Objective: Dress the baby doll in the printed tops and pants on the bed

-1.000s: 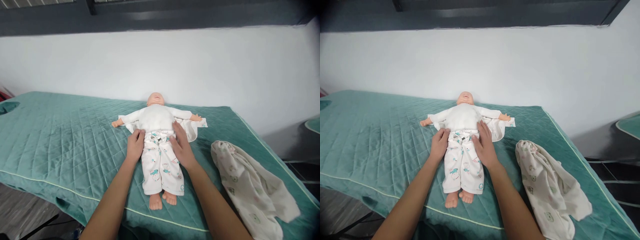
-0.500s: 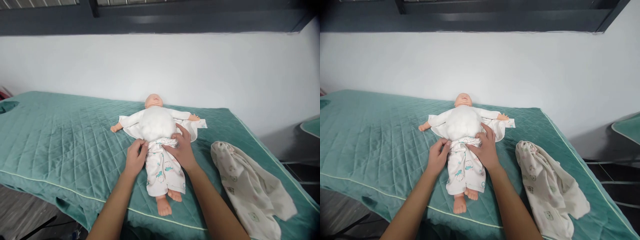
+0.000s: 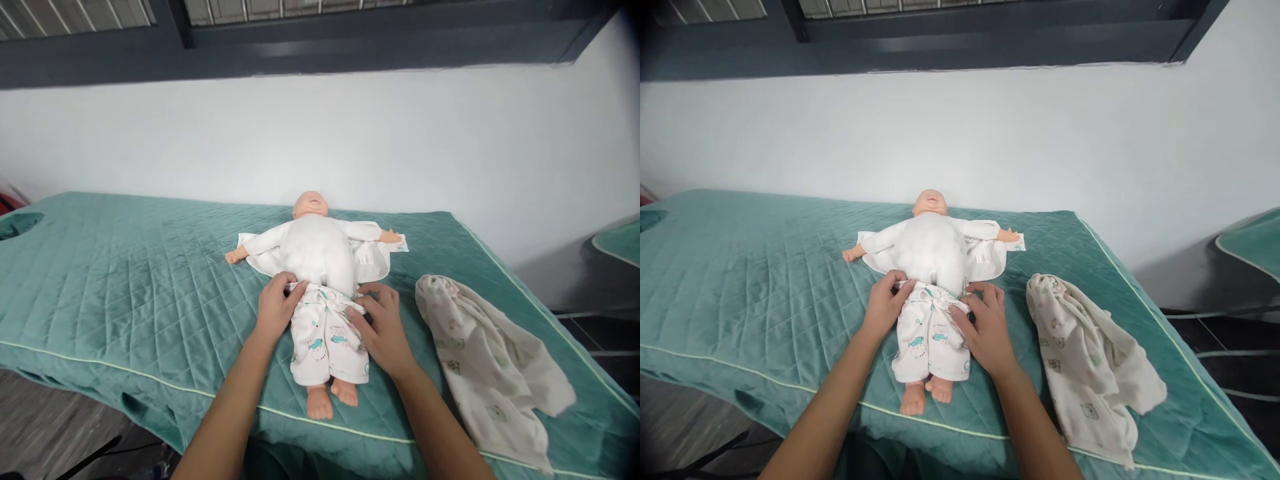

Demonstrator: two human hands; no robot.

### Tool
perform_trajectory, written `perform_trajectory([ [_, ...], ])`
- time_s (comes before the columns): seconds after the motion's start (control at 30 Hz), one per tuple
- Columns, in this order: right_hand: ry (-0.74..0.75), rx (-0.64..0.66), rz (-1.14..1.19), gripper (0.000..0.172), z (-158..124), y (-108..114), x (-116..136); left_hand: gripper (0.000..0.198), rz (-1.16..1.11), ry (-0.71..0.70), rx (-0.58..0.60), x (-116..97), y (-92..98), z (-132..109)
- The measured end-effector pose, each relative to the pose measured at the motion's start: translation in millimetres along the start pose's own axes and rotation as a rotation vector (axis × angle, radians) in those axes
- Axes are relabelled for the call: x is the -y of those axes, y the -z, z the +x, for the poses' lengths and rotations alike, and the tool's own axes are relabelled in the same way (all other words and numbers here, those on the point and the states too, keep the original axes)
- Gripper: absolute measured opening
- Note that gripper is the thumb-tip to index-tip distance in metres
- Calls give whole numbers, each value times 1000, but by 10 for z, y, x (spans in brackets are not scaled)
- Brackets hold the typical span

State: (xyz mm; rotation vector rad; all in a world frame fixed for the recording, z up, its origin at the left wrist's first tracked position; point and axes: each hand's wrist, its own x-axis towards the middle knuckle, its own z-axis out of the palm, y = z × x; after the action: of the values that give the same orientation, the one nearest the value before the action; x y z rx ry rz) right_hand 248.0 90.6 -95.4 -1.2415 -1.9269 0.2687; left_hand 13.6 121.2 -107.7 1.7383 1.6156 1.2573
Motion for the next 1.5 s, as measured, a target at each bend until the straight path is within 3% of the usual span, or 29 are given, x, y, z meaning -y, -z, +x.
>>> perform_trajectory([
  [0.2, -48, 47, 164, 29, 210, -53, 8, 29, -28, -27, -19, 14, -44, 87],
  [0.4, -40, 99, 159, 28, 565, -149, -102, 34, -119, -27, 0, 29, -82, 435],
  [0.63, -41, 39, 152, 33, 830, -328, -255, 37, -194, 11, -16, 77, -123, 725],
  [0.77, -28, 2, 114, 32, 795, -365, -310, 38, -167, 72, -4, 23, -79, 601],
  [0.97, -44, -28, 55, 30, 794, -383, -338, 39, -85, 59, 39, -61, 28, 108],
  [1.1, -74, -44, 69, 33, 815, -366, -350, 29, -115, 61, 118, -86, 101, -126],
  [1.23, -50, -14, 119, 41, 748, -274, -290, 30, -130, 102, 186, -86, 113, -148],
  [1.5, -125, -23, 234, 51, 231, -106, 10, 31, -84, 95, 138, -29, 40, -139],
])
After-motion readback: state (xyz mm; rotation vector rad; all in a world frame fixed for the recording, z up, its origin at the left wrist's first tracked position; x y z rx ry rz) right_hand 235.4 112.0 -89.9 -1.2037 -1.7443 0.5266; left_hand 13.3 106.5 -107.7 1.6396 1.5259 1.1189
